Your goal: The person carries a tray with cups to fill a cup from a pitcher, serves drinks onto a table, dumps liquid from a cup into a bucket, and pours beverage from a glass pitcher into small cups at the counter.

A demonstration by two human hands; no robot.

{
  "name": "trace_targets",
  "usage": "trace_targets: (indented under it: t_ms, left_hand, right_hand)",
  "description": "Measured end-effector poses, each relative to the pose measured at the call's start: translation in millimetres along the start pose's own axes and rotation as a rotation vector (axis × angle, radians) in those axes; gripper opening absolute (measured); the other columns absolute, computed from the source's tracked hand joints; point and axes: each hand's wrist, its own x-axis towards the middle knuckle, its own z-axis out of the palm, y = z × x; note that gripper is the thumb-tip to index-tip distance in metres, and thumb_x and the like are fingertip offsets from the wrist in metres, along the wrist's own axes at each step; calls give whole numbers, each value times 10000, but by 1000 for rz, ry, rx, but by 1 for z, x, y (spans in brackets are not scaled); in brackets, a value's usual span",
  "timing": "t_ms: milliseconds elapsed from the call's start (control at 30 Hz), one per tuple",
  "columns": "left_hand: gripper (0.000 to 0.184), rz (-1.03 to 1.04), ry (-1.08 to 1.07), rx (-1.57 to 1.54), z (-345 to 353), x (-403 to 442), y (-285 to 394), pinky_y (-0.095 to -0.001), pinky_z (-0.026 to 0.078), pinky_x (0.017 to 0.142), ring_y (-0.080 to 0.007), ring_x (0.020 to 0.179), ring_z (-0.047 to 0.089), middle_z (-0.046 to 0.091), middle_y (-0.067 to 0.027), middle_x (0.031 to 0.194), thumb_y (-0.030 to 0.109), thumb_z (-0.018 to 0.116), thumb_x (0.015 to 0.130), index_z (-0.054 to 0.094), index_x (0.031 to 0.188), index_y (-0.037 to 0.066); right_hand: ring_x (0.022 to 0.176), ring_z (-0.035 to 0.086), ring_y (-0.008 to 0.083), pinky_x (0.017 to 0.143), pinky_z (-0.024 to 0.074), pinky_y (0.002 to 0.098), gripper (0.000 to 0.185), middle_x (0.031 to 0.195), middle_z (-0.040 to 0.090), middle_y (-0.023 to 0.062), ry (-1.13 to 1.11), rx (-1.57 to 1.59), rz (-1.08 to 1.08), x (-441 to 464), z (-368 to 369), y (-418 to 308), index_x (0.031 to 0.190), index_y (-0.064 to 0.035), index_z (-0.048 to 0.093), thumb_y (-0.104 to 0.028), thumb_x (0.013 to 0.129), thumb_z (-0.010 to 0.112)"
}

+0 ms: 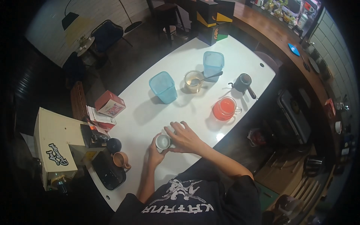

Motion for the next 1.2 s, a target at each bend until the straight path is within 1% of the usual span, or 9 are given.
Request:
trace_targets:
  t_ms: [67,200,267,367,400,467,600,767,1200]
  left_hand:
    - [826,-171,-84,-47,-13,2,23,-400,455,921,-342,1123,540,539,-164,1227,133,839,620,399,1317,77]
    - [913,-56,-67,-224,-10,4,11,-391,414,994,-349,1209,475,488,-178,1287,133,845,624,321,1367,49]
    - [959,54,-48,-75,-15,7,18,-470,362,1027,-350,1226,446,461,-163,1314,283,865,591,348,1361,38]
    - [950,231,-124,331,-26,18,51,-544,239,1080,-363,1246,420,457,-185,1311,381,843,601,372,1344,24]
    - [950,234,-125,332,-25,22,60,-544,239,1080,-363,1246,420,457,-185,1311,381,843,601,372,1344,24]
    - [968,285,-171,380,-20,29,73,-587,186,1081,-345,1237,430,466,-181,1301,478,817,591,397,1336,26]
    - [945,266,-251,404,0,38,76,-582,202,1077,-312,1199,470,506,-164,1261,478,803,607,406,1339,30]
    - [766,249,-310,471,21,49,63,-551,250,1069,-247,1077,567,590,-97,1148,422,771,670,474,1264,42]
    - [695,167,-266,372,31,63,77,-515,298,1068,-291,1036,588,629,-133,1079,342,821,624,526,1182,50]
  right_hand:
    - [1111,480,347,935,400,466,784,1208,450,213,72,53,54,-11,-8,8,1298,-9,408,-371,691,748]
    - [1100,493,377,922,442,414,668,1220,430,226,389,13,423,-50,-26,38,1312,-34,433,-160,735,745]
    - [1092,502,369,908,451,402,595,1211,432,218,539,66,568,-74,-41,51,1271,-15,466,-96,742,726]
    - [1081,512,361,899,452,399,481,1199,441,206,620,-8,753,-106,-59,68,1206,6,505,-64,770,695]
    - [1076,516,358,896,451,398,460,1196,445,201,631,-40,820,-116,-63,73,1193,10,511,-61,776,690]
    - [1079,515,363,901,443,403,468,1185,455,207,643,-84,830,-131,-62,88,1197,14,505,-78,779,693]
    - [1106,502,377,925,427,415,525,1202,464,211,604,-77,817,-146,-55,109,1226,8,484,-137,775,711]
    - [1102,485,386,941,409,428,620,1228,475,201,525,-20,754,-138,-50,123,1266,-13,465,-172,737,746]
    - [922,520,315,781,440,402,457,980,552,117,524,-18,755,-142,-51,149,1058,-20,564,-160,680,779]
